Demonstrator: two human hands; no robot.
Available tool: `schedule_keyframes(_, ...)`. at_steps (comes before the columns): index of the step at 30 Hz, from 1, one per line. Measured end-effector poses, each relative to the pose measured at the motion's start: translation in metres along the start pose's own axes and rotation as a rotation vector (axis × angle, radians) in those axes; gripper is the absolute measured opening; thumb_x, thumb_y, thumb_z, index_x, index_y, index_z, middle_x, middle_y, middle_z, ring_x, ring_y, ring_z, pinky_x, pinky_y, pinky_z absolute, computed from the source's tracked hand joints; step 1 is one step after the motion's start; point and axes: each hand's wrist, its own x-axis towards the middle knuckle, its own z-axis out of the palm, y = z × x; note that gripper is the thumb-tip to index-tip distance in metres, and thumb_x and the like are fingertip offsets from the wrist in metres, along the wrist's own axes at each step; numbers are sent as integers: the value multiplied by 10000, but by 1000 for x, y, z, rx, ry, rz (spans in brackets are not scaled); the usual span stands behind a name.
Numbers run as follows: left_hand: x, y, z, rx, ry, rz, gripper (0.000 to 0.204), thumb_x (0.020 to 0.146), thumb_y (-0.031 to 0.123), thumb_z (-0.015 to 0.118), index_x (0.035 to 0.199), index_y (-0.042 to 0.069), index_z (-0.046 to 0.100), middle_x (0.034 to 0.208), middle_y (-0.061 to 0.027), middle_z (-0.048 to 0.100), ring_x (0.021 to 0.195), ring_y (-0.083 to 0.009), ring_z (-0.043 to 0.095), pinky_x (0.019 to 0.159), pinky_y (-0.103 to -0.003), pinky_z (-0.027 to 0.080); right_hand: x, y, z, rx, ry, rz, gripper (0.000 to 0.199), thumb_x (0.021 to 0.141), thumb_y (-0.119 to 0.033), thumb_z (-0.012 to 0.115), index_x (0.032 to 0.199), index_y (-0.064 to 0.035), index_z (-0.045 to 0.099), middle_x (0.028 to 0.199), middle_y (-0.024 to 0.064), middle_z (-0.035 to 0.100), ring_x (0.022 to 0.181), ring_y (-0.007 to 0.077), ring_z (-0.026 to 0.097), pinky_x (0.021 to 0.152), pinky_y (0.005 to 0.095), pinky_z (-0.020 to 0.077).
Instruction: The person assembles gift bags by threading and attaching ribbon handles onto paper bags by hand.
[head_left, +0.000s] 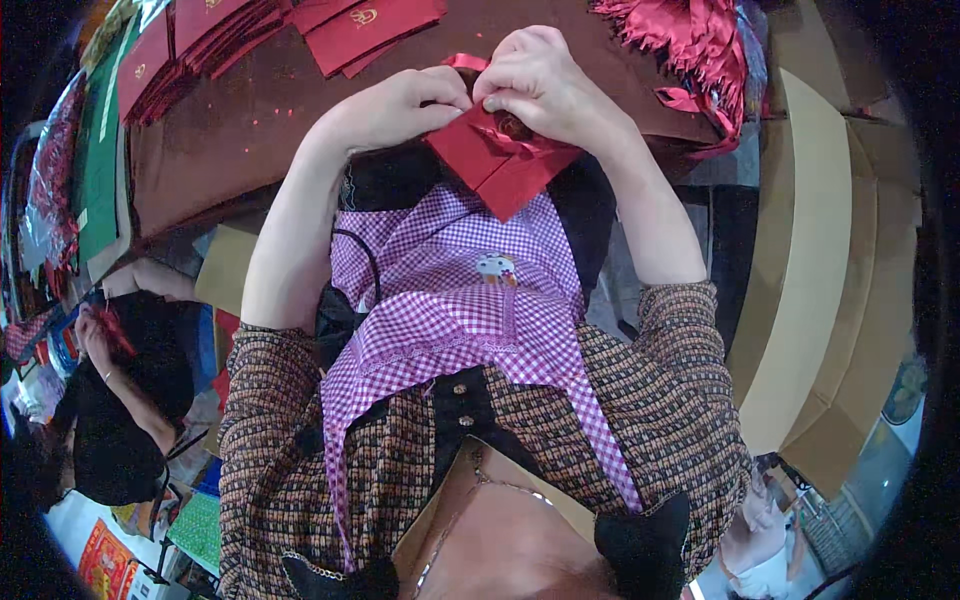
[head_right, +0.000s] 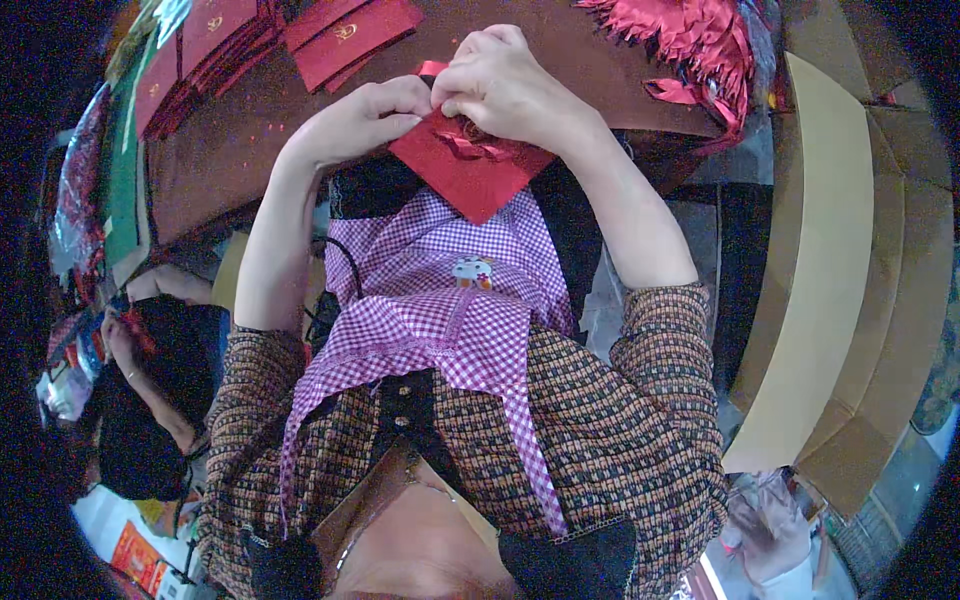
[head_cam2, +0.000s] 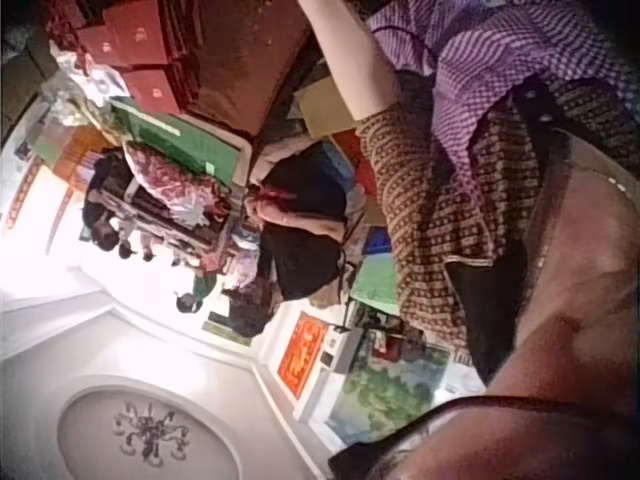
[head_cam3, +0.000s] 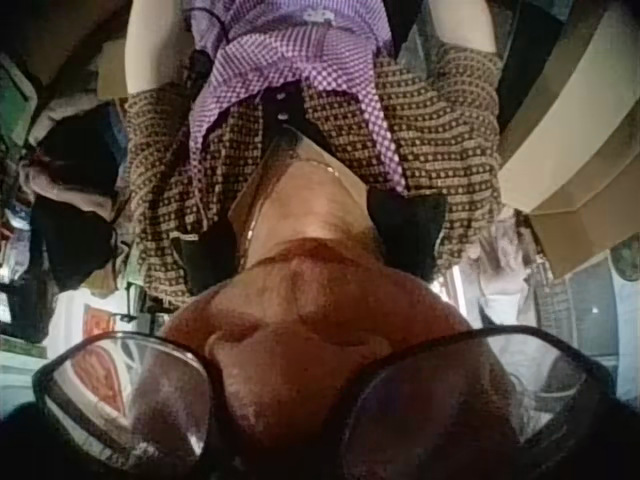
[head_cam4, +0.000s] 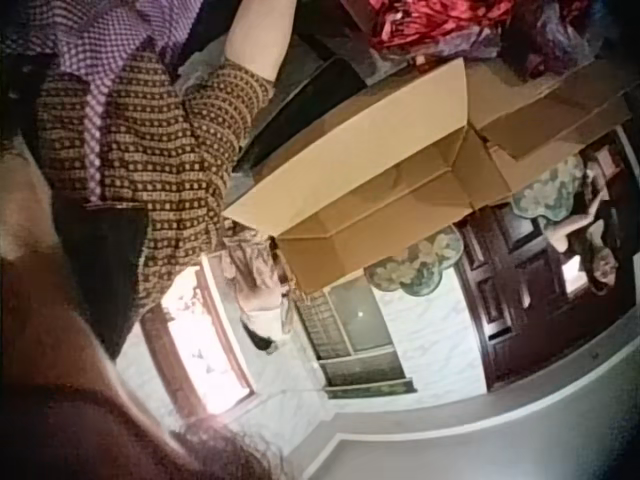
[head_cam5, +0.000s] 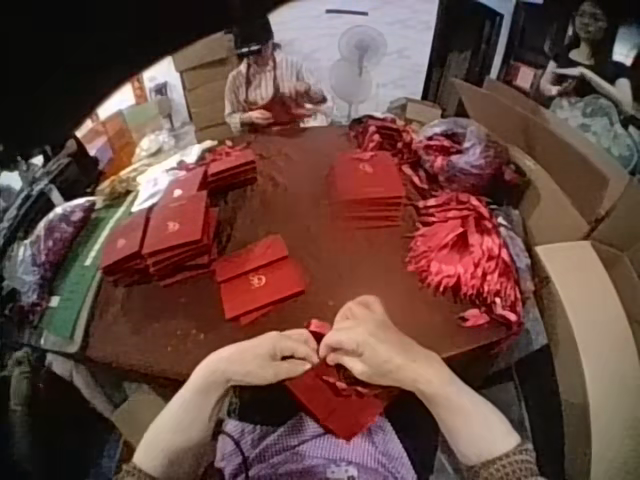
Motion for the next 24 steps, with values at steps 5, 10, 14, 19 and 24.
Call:
schedule_keyframes(5, 1, -7, 6, 75, 49, -62, 178, 866, 107, 527, 951, -35, 594, 901, -108, 585, 830, -218, 572, 786, -295, 451, 0, 4, 7, -16, 143, -40, 116, 746, -156, 675, 850, -107, 663, 876, 28, 617, 954, 216, 559, 960, 384, 330)
schedule_keyframes(10, -4, -22, 10, 33, 130, -59, 183, 864, 105, 524, 947, -44, 588, 912, -106, 599, 826, -207, 574, 768, -282, 452, -9, -23, -11, 5, 133, 21, 224, 713, -232, 715, 864, -82, 645, 860, 35, 636, 952, 233, 565, 912, 391, 351)
schedule_keyframes(14, -2, -14, 11, -58, 106, -110, 186, 862, 97, 526, 961, -46, 593, 909, -81, 596, 837, -166, 565, 775, -267, 443, -18, -34, 10, -186, 194, 36, 169, 712, -183, 712, 803, -73, 622, 796, 44, 606, 885, 228, 565, 912, 400, 350)
schedule_keyframes(19, -3, -9, 12, -149, 118, -183, 209, 862, 97, 524, 993, -48, 596, 922, -59, 587, 858, -136, 545, 789, -258, 430, -19, -42, 24, -249, 284, 79, 113, 721, -131, 688, 747, -69, 597, 739, 50, 581, 823, 221, 562, 912, 405, 362)
schedule_keyframes(24, 1, 3, 18, -197, 149, -109, 235, 848, 86, 529, 1031, -40, 605, 969, -86, 620, 913, -160, 572, 830, -266, 436, -19, -52, 33, -299, 340, 177, 100, 714, -108, 678, 730, -70, 587, 693, 63, 570, 755, 234, 564, 898, 413, 372)
